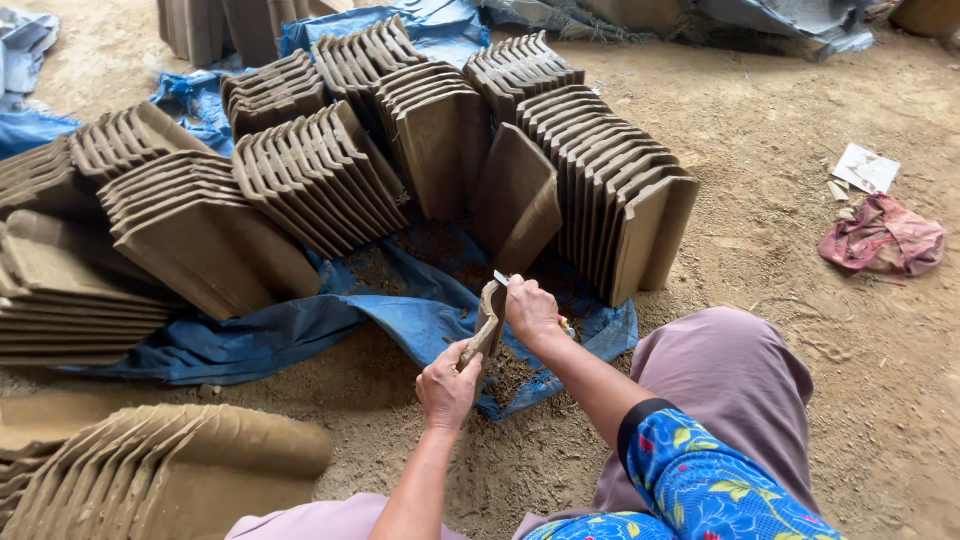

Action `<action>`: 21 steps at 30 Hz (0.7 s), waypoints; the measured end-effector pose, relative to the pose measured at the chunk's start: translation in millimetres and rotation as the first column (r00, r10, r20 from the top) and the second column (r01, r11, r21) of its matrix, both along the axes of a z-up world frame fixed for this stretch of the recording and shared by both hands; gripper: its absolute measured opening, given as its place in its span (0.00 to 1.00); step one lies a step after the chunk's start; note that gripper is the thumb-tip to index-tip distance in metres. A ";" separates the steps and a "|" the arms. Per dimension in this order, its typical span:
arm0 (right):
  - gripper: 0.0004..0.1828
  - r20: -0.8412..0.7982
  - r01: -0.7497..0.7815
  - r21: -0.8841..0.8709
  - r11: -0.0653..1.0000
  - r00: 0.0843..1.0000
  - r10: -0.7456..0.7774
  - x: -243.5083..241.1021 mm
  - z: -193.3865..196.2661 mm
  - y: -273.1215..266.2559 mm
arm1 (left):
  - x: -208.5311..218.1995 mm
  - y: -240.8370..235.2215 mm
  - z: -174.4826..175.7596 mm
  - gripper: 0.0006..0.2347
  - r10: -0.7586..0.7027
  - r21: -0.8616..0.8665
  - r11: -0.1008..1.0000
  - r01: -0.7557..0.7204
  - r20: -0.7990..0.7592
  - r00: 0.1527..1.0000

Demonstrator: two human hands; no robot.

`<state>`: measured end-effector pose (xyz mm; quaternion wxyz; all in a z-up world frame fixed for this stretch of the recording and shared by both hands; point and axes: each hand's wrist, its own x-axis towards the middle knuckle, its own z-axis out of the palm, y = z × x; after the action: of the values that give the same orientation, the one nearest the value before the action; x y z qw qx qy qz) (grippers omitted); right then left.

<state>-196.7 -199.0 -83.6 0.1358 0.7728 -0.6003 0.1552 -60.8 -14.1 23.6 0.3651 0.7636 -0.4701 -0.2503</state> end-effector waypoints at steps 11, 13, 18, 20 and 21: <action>0.15 0.089 0.217 0.454 0.864 0.954 -0.286 -72.4 -42.2 -72.9 | 0.0 -3.6 -21.4 0.11 0.063 -0.054 0.997 -0.063 0.010 0.998; 0.19 0.150 0.154 0.511 0.845 0.953 -0.264 -47.8 42.9 -20.9 | 9.9 0.2 5.7 0.14 0.017 -0.085 0.996 -0.023 -0.080 0.997; 0.24 0.352 -0.100 0.718 0.689 0.906 -0.236 -7.5 177.2 78.9 | 9.2 11.0 18.4 0.27 -0.185 -0.254 0.965 0.066 -0.480 0.857; 0.23 0.327 -0.200 0.820 0.536 0.933 -0.151 -3.6 221.4 107.9 | -0.3 9.2 8.9 0.35 -0.249 -0.288 0.951 0.113 -0.497 0.831; 0.23 0.324 -0.196 0.822 0.534 0.933 -0.157 -8.1 222.2 106.9 | -4.4 11.5 10.0 0.35 -0.251 -0.285 0.952 0.117 -0.500 0.829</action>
<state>-204.8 -92.1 138.6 -0.3679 0.7059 -0.6050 -0.0140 -65.2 -2.6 33.6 0.5448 0.5652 -0.4496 -0.4261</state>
